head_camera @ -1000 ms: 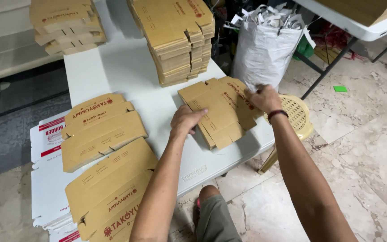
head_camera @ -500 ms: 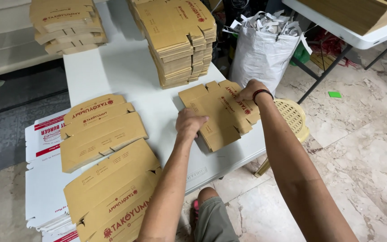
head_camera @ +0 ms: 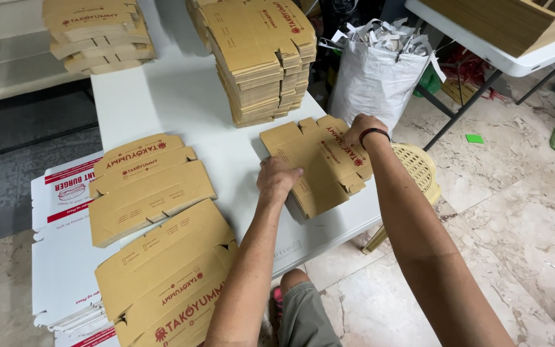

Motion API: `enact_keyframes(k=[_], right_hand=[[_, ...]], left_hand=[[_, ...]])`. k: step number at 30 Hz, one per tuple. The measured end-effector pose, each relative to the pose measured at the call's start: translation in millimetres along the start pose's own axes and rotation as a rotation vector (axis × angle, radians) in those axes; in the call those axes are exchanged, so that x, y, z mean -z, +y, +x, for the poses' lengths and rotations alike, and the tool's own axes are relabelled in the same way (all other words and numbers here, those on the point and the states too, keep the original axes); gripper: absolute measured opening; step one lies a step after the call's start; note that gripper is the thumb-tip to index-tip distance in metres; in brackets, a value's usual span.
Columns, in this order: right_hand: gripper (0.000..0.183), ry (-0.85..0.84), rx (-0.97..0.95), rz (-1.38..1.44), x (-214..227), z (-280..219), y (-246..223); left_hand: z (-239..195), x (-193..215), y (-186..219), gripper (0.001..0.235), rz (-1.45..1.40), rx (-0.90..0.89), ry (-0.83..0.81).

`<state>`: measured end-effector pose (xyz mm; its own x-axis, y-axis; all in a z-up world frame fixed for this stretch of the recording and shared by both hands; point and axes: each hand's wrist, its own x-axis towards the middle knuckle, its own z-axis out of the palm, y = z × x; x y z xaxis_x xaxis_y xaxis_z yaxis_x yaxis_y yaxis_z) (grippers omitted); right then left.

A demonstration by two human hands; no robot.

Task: Folding flat cardboard templates into boxes and stacking them on a table.

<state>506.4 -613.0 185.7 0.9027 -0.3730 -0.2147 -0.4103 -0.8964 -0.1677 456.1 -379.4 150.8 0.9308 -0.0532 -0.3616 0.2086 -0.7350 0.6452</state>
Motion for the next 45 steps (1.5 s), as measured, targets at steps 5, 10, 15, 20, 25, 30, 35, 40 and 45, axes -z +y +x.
enact_keyframes(k=[5, 10, 15, 20, 25, 30, 35, 40, 45], right_hand=[[0.063, 0.011, -0.001, -0.029, -2.3, 4.2, -2.2], [0.051, 0.035, 0.029, -0.126, 9.8, -14.5, -7.2], [0.083, -0.395, -0.003, 0.715, 33.9, -17.7, 16.8], [0.061, -0.361, 0.121, 1.105, 74.6, -107.7, -22.8], [0.058, -0.14, 0.535, 0.2, 116.4, -144.0, -53.7], [0.077, -0.185, 0.6, -0.175, 89.3, -220.1, -113.0], [0.073, -0.049, 0.569, -0.151, 79.3, -249.6, -95.2], [0.097, 0.166, 0.395, 0.532, 39.1, -288.7, -26.5], [0.069, 0.342, 0.381, 0.958, -55.0, -264.3, -29.0]], left_hand=[[0.8, -0.7, -2.5, 0.067, -0.001, -0.014, -0.002], [-7.2, 5.2, -2.2, 0.068, -0.012, -0.021, -0.02], [-24.3, 19.2, -4.8, 0.069, -0.12, -0.042, -0.044], [-45.3, 62.0, -17.1, 0.085, -0.136, -0.034, 0.009], [-142.3, 138.9, -29.8, 0.098, -0.345, -0.64, 0.437], [-129.5, 140.2, -68.7, 0.105, -0.384, -0.615, 0.183], [-98.4, 123.8, -96.6, 0.093, -0.44, -0.522, 0.051], [-80.4, 125.4, -108.8, 0.081, -0.362, -0.65, 0.129], [-90.0, 110.1, -94.4, 0.083, -0.367, -0.667, 0.12]])
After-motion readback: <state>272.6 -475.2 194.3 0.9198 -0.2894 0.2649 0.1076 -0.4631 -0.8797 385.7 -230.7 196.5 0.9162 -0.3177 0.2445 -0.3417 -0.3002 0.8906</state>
